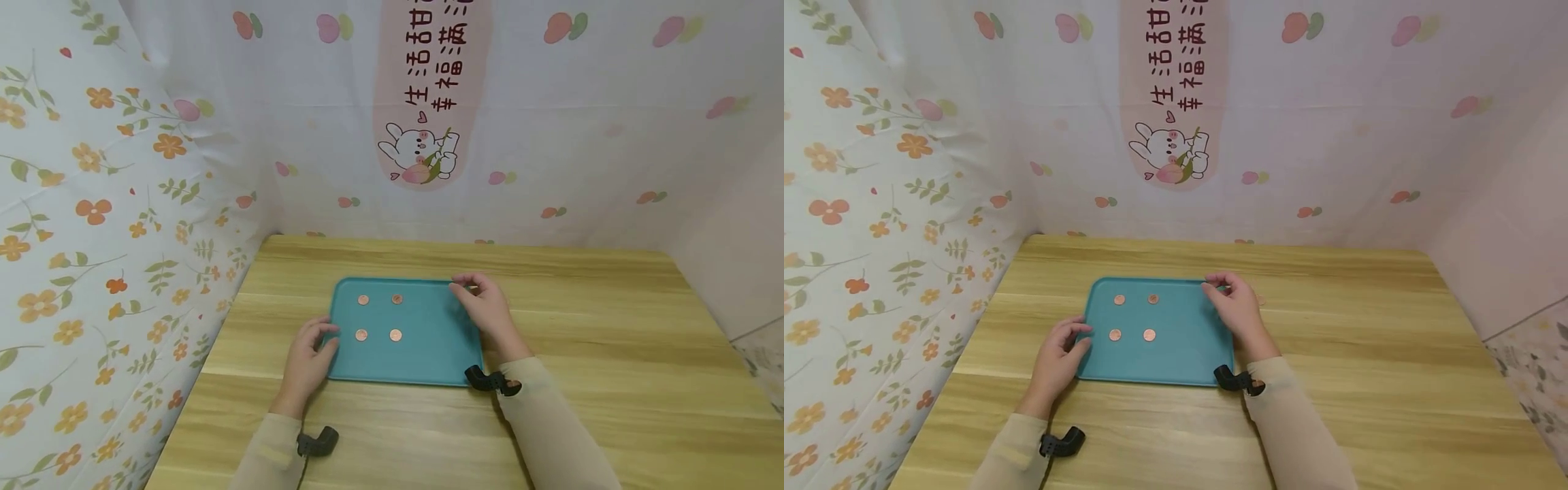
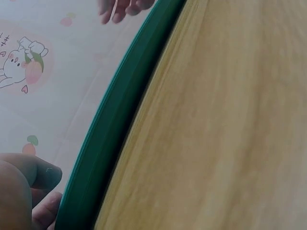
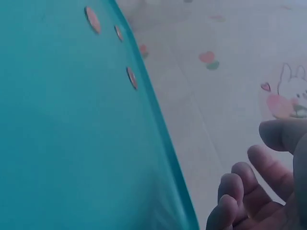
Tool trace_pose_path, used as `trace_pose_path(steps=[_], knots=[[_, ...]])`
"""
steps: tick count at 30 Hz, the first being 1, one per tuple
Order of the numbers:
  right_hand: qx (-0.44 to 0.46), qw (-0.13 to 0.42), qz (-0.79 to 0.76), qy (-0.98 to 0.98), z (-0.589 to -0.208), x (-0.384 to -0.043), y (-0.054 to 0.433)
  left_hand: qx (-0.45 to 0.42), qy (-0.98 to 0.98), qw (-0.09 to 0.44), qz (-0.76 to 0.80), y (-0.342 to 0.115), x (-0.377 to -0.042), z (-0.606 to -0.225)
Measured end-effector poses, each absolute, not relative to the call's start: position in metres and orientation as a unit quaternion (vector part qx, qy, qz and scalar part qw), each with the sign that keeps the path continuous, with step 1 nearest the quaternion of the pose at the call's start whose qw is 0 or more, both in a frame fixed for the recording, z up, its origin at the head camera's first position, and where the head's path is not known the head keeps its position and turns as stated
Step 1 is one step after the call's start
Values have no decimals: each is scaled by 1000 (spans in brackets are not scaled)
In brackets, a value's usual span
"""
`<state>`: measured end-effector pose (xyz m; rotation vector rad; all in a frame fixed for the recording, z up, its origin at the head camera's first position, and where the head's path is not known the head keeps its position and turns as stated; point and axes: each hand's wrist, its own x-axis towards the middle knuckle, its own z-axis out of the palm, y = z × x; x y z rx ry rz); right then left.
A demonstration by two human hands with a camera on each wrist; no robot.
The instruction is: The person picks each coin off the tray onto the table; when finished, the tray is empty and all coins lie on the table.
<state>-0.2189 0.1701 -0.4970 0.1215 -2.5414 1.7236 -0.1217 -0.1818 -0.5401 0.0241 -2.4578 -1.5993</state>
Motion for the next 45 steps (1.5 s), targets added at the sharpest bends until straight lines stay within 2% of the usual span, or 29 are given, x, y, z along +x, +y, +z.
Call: trace_pose_path(steps=[5,11,14,25,37,45], knots=[[75,1,542,-837,-494,-229,148,8,-832,97,-546,-182,-124,-538],[158,-98,464,-866,-495,-240,121,8,-831,99,-548,-183,-123,-538],[179,-119,439,-872,-498,-245,105,8,-834,101,-543,-184,-121,-539],[176,-85,353,-915,-509,-251,66,17,-833,92,-545,-184,-120,-539],[181,-86,340,-919,-506,-249,64,17,-830,91,-550,-184,-120,-539],[129,-84,368,-917,-513,-254,69,18,-830,90,-551,-184,-119,-537]])
